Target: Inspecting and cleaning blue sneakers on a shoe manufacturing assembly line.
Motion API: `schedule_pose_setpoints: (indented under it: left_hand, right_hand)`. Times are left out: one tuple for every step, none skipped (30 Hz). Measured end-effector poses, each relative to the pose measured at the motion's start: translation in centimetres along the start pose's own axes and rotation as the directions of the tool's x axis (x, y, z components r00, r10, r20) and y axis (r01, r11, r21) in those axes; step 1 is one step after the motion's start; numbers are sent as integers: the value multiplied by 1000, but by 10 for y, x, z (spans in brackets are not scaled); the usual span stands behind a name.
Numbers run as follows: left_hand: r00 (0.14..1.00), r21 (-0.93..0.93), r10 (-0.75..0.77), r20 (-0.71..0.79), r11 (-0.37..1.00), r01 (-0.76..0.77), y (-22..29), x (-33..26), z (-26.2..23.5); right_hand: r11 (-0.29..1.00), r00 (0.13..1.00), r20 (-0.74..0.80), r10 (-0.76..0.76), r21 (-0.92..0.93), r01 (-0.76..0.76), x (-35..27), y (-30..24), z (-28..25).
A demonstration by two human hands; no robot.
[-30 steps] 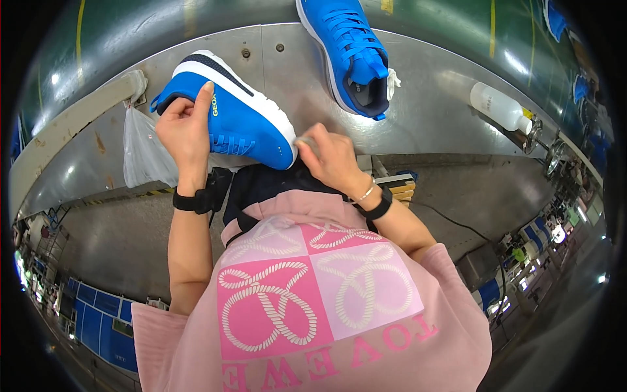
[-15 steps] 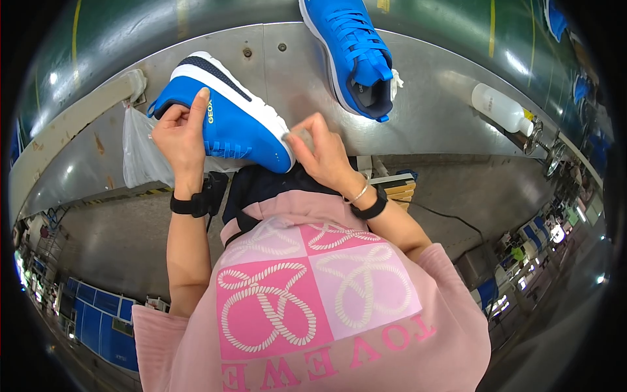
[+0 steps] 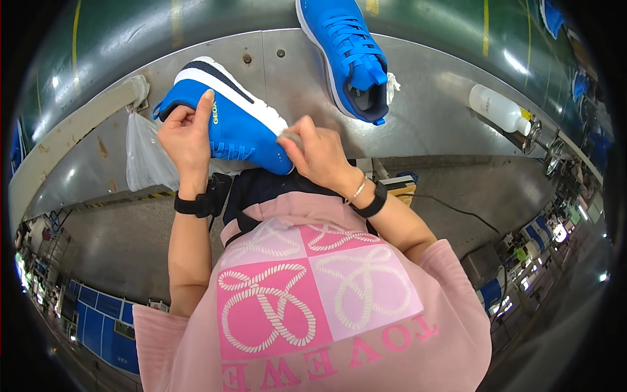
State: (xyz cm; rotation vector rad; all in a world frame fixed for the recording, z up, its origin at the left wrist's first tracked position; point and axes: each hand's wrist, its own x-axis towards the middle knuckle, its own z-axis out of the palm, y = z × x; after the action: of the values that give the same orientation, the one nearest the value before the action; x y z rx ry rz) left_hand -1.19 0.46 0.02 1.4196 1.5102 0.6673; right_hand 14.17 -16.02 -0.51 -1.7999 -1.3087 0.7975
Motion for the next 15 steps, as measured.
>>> schedule_pose_setpoints:
  left_hand:
    - [1000,6,8,-4,1000,-8,3,1,2]
    - [1000,15,15,-1,1000,-15,5,0,4]
    - [1000,14,16,1,1000,-16,6,0,4]
    - [1000,19,17,7,1000,-17,6,0,4]
    - [1000,25,22,9,999,-22,8,2,3]
    - [1000,24,28,7,999,-28,7,3,2]
    - [1000,32,15,8,999,-16,5,3,2]
    - [1000,36,1,9,999,-1,3,3,2]
    - [1000,35,4,5,999,-5,4,3,1]
    - [1000,44,15,4,999,-15,6,3,1]
    - [1000,50,26,4,998,-26,8,2,2]
    - [1000,44,29,2,999,-29,8,3,2]
    - [999,48,40,2,998,-40,8,4,2]
    - [999,53,52,6,997,-52,8,4,2]
    - [998,47,58,5,997,-58,8,4,2]
  right_hand:
    - [1000,1000,0,-1,-1,1,10,1,4]
    - [999,999,-47,-19,-45,17,29,-1,10]
    - [995,995,-90,-44,-89,36,42,-5,15]
    - [995,995,-92,-43,-90,35,44,-8,16]
    - [996,995,-97,-24,-92,15,47,-12,17]
    - [996,995,-102,-5,-93,-5,48,-15,17]
    - [996,994,-106,-10,-94,0,43,-15,13]
    - [995,999,-38,24,-97,-27,31,-13,5]
    - [994,998,32,57,-100,-53,19,-10,-2]
    - [994,998,31,51,-101,-48,9,-9,-8]
    - [991,994,85,64,-121,-54,-3,-8,-15]
    - [988,987,139,79,-144,-58,-11,-4,-21]
    - [987,988,137,74,-149,-53,-18,3,-26]
    - [978,983,155,99,-195,-68,-27,10,-30]
    - [968,977,173,123,-240,-79,-32,15,-35]
